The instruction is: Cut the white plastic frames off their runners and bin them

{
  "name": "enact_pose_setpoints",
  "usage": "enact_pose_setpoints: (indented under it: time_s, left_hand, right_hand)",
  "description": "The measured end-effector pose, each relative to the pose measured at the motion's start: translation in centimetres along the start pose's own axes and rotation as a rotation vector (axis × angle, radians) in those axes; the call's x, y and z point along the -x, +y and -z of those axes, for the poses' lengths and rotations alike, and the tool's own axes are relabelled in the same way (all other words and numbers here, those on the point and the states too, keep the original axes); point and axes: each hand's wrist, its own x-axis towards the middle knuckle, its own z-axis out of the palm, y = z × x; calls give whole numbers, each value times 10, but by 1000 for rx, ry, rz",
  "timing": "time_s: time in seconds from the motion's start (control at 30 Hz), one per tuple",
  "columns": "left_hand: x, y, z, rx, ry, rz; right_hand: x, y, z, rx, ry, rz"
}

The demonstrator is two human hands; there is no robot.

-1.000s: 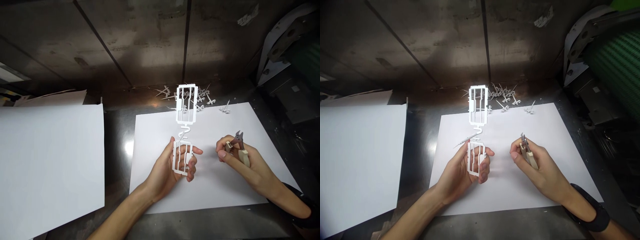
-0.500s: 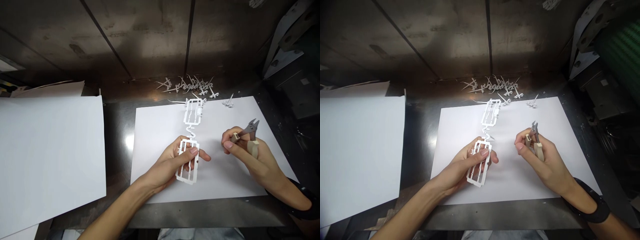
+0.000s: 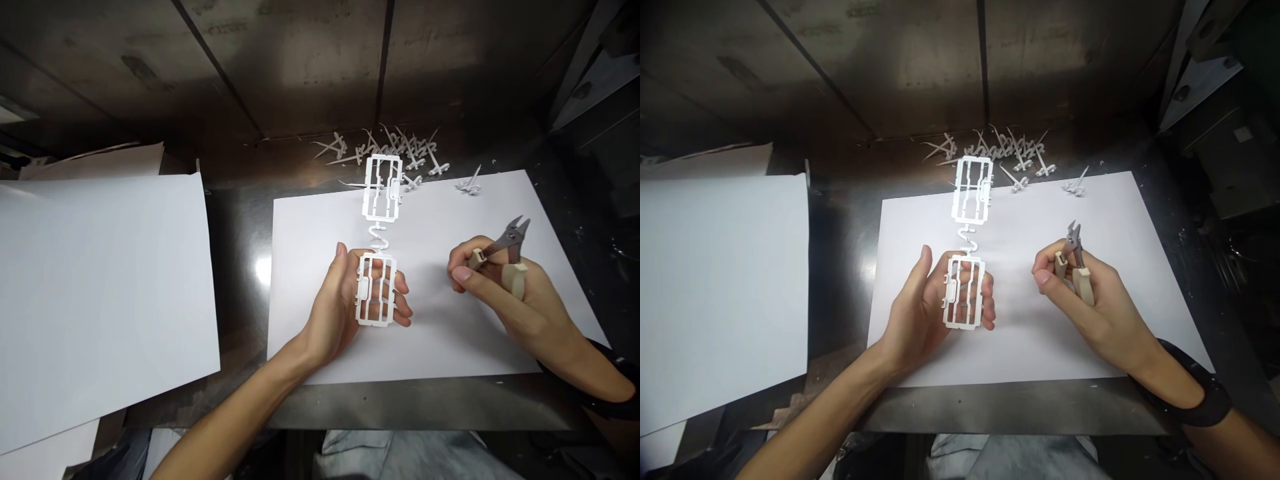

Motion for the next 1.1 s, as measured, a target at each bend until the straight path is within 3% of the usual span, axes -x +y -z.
enact_pose_setpoints:
  time_s: [0.77, 1.1]
  left_hand:
    - [4, -13, 13, -253, -34, -74]
    - [8, 4, 7, -684, -71, -163]
  right_hand:
    - [-2, -7, -3, -35, -84, 27]
    - [-3, -11, 4, 304, -326, -83]
